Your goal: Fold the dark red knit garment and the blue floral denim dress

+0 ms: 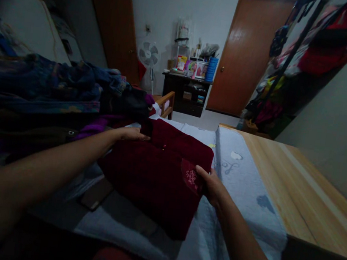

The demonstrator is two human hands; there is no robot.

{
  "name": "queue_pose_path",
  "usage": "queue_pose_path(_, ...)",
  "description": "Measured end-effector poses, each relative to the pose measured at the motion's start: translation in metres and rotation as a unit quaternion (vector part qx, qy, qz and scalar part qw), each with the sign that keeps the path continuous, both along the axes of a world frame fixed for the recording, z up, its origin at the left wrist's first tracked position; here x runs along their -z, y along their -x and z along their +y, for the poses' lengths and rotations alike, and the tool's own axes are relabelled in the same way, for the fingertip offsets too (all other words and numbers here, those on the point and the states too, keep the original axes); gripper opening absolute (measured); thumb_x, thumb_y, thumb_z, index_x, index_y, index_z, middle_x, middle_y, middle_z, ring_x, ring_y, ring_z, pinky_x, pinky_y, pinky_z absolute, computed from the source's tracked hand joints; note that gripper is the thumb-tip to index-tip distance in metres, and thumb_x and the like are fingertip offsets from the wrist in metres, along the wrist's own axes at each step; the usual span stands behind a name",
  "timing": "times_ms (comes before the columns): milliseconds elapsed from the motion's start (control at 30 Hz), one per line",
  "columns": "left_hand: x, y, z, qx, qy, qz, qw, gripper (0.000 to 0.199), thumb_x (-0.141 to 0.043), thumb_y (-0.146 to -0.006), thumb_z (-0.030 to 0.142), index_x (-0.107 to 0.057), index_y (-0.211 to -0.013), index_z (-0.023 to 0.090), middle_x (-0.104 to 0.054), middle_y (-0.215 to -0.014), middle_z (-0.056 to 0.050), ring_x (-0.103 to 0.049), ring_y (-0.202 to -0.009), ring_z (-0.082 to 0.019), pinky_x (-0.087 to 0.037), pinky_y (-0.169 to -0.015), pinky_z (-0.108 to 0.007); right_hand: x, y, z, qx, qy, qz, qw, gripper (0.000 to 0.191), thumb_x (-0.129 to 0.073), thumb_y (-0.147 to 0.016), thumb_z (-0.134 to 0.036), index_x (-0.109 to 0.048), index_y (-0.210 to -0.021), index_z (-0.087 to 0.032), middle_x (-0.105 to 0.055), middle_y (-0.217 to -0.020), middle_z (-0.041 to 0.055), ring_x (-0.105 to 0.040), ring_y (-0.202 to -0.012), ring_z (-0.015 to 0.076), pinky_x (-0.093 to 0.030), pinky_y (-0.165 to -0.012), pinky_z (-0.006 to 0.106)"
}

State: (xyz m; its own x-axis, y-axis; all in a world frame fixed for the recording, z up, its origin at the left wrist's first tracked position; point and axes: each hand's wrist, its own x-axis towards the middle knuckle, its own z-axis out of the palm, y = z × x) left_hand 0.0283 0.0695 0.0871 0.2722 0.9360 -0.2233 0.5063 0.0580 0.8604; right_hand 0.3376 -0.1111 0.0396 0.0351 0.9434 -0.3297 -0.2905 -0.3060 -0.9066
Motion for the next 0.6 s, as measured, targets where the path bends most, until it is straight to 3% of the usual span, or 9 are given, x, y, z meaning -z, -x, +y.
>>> queue_pose_path(133, -0.016, -0.023, 0.035, 0.13, 0.047, 0.022, 0.99, 0.038, -0.081, -0.052, 0.03, -0.069, -0.085, 0.016, -0.072, -0.078, -0.003, -0.065, -0.079, -0.021, -0.051, -0.075, -0.03, 0.014, 0.022, -0.034, 0.044, 0.004, 0.071, 0.996, 0.067, -0.076, -0.074, -0.041, -0.046, -0.133, -0.03, -0.067, -0.121, 0.0064, -0.069, -0.095, 0.0237, -0.058, -0.073, 0.036)
queue_pose_path(300, -0.012, -0.063, 0.06, 0.24, 0.008, 0.114, 0.964, 0.027, -0.077, -0.058, 0.024, -0.07, -0.083, 0.018, -0.072, -0.079, 0.0, -0.065, -0.078, -0.02, -0.049, -0.077, -0.029, 0.032, 0.047, -0.061, 0.081, 0.031, 0.095, 0.992, 0.072, -0.075, -0.074, -0.046, -0.041, -0.136, -0.034, -0.066, -0.122, 0.0067, -0.066, -0.102, 0.0279, -0.057, -0.075, 0.043)
queue_pose_path(467, 0.014, -0.091, 0.063, 0.228, -0.063, 0.177, 0.955, 0.031, -0.076, -0.053, 0.012, -0.07, -0.083, 0.019, -0.073, -0.081, 0.001, -0.066, -0.086, -0.021, -0.048, -0.084, -0.028, 0.049, 0.045, -0.073, 0.053, 0.063, 0.062, 0.995, 0.067, -0.071, -0.076, -0.052, -0.041, -0.133, -0.033, -0.065, -0.12, 0.0073, -0.068, -0.088, 0.0217, -0.056, -0.071, 0.038)
queue_pose_path(533, 0.024, -0.095, 0.059, 0.196, -0.102, 0.203, 0.954, 0.04, -0.077, -0.053, 0.012, -0.07, -0.091, 0.019, -0.074, -0.091, -0.003, -0.065, -0.095, -0.025, -0.046, -0.091, -0.033, 0.055, 0.029, -0.077, 0.012, 0.077, -0.034, 0.996, 0.062, -0.069, -0.075, -0.053, -0.047, -0.129, -0.031, -0.067, -0.11, 0.0078, -0.067, -0.081, 0.0207, -0.055, -0.067, 0.037)
queue_pose_path(600, 0.029, -0.095, 0.052, 0.148, -0.151, 0.227, 0.951, 0.054, -0.076, -0.057, 0.012, -0.066, -0.109, 0.018, -0.07, -0.11, -0.011, -0.059, -0.113, -0.032, -0.039, -0.103, -0.044, 0.056, 0.008, -0.078, -0.038, 0.074, -0.205, 0.975, 0.051, -0.07, -0.071, -0.049, -0.058, -0.115, -0.028, -0.069, -0.09, 0.0074, -0.065, -0.072, 0.0219, -0.052, -0.062, 0.036)
